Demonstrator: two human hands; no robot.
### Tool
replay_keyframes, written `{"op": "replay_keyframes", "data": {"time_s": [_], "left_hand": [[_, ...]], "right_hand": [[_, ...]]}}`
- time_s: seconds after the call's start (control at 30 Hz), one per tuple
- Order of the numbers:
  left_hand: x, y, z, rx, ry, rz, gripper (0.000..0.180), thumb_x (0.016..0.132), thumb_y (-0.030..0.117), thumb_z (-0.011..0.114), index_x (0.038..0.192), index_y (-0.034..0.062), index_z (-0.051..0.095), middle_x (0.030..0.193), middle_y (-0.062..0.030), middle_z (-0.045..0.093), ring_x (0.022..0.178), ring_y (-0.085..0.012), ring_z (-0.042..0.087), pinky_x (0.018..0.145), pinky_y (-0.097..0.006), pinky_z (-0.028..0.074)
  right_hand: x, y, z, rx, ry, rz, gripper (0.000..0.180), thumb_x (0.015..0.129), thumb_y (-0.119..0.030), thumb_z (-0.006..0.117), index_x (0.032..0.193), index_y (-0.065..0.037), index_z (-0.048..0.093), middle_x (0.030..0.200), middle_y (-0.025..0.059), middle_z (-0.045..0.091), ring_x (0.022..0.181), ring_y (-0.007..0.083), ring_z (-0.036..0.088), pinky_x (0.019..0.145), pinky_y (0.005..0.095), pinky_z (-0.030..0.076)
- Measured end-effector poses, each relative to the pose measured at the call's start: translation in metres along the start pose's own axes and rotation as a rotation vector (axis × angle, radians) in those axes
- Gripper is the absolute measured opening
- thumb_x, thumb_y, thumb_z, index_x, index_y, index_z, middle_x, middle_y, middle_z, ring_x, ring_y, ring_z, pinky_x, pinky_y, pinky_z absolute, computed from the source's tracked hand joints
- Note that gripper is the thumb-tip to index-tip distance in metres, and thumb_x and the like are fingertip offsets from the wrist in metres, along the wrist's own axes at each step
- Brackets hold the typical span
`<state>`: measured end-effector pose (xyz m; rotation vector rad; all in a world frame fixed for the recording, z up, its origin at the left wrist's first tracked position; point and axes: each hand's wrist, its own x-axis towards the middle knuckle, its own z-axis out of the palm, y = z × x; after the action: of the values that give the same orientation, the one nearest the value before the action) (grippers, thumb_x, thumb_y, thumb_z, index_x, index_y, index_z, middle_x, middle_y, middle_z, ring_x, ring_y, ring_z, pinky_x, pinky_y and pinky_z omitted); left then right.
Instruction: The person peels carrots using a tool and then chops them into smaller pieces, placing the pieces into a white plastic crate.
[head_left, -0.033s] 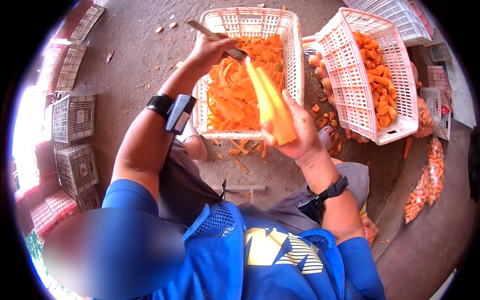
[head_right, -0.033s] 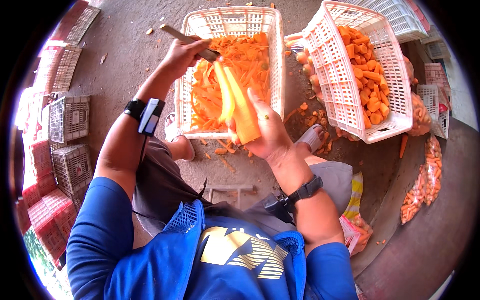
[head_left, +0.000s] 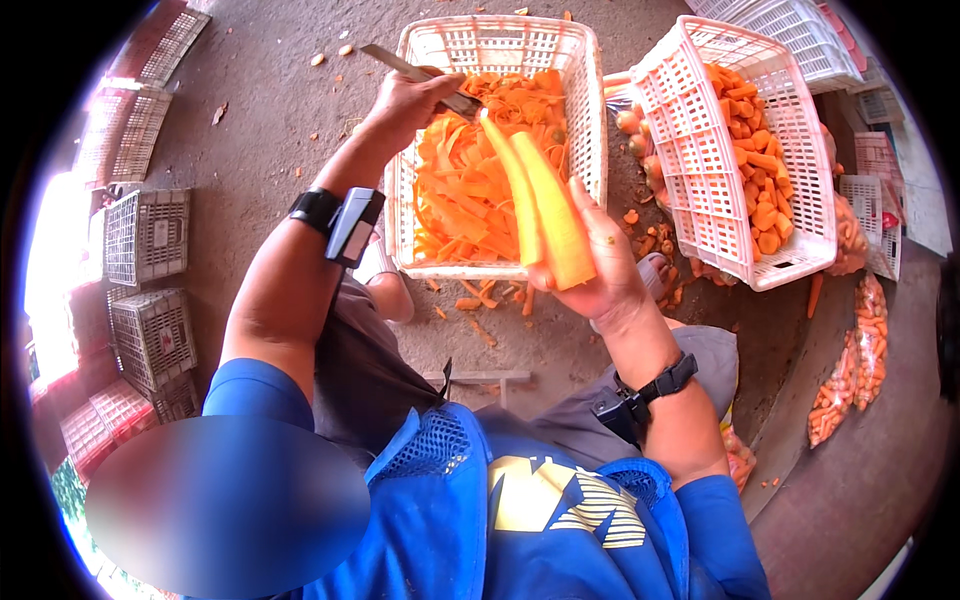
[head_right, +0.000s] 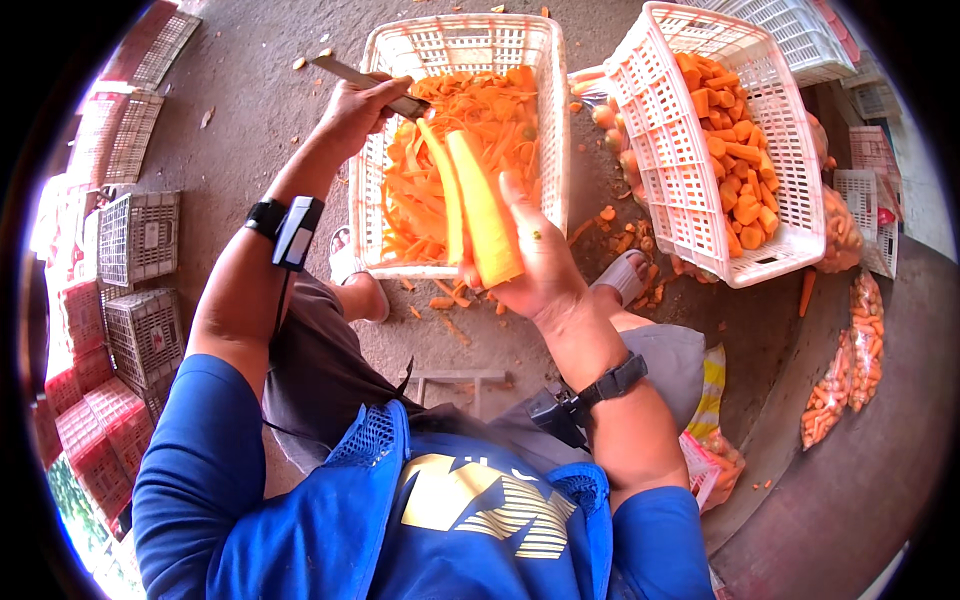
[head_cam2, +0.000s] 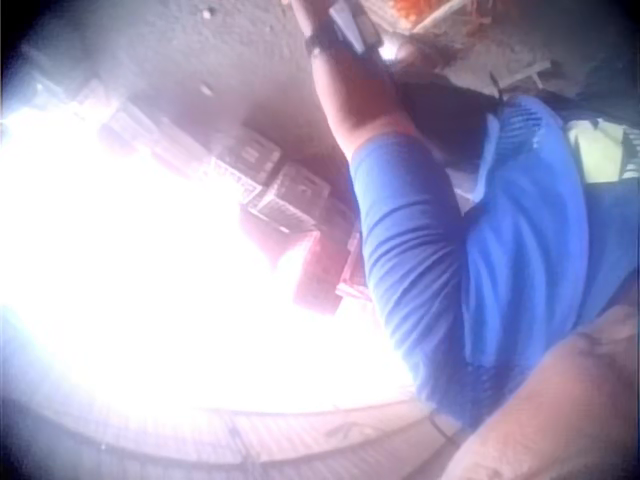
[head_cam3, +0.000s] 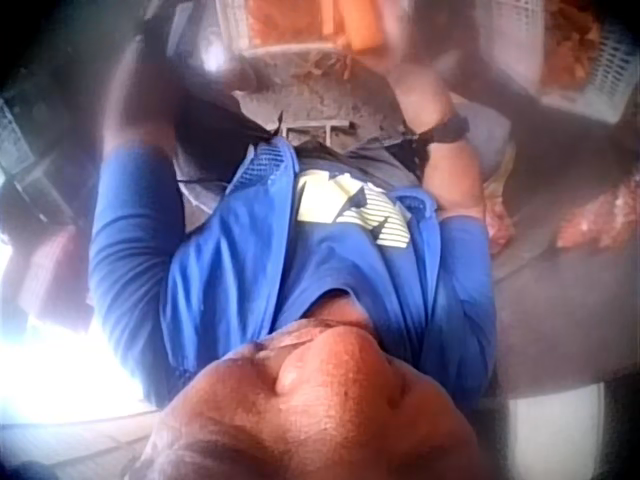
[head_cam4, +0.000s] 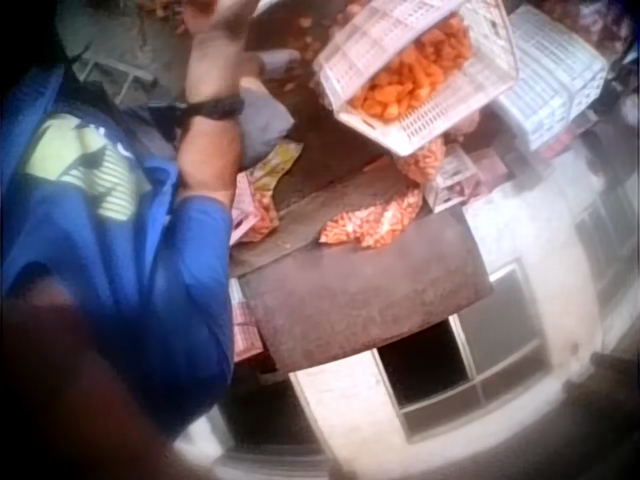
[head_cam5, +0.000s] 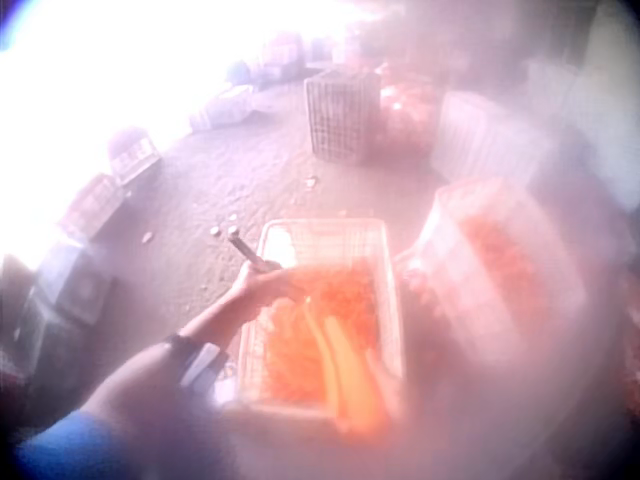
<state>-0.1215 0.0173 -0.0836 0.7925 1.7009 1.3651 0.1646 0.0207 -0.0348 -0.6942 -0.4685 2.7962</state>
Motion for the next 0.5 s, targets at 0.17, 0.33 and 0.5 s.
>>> {"op": "replay_keyframes", "data": {"time_s": [0.17,0.33,0.5], "left_hand": [[-0.029,0.045,0.021,0.030,-0.085,0.116,0.019,0.089,0.022,0.067,0.088,0.0037,0.070,0.063,0.0001,0.063,0.046,-0.0028,0.042,0.042,-0.019,0.031],[-0.099,0.078,0.064,-0.032,-0.559,0.103,0.019,0.089,0.024,0.068,0.083,0.0056,0.067,0.070,0.0006,0.064,0.057,-0.0037,0.053,0.049,-0.020,0.039],[-0.105,0.064,0.069,-0.001,-0.671,0.266,0.017,0.088,0.019,0.070,0.084,0.0030,0.067,0.074,-0.0001,0.064,0.071,-0.0078,0.058,0.063,-0.024,0.046]], "right_hand": [[0.008,-0.009,-0.019,0.066,0.142,-0.146,0.048,0.098,-0.046,0.046,0.118,-0.002,0.051,0.089,0.0113,0.062,0.074,0.0226,0.061,0.066,0.0380,0.053],[0.016,-0.005,-0.014,0.017,0.204,-0.178,0.040,0.102,-0.037,0.038,0.118,-0.003,0.051,0.098,0.0135,0.064,0.084,0.0242,0.065,0.070,0.0393,0.055],[0.015,0.000,-0.016,0.047,0.075,-0.049,0.042,0.102,-0.037,0.034,0.123,-0.005,0.049,0.103,0.0101,0.061,0.086,0.0182,0.062,0.072,0.0335,0.053]]}}
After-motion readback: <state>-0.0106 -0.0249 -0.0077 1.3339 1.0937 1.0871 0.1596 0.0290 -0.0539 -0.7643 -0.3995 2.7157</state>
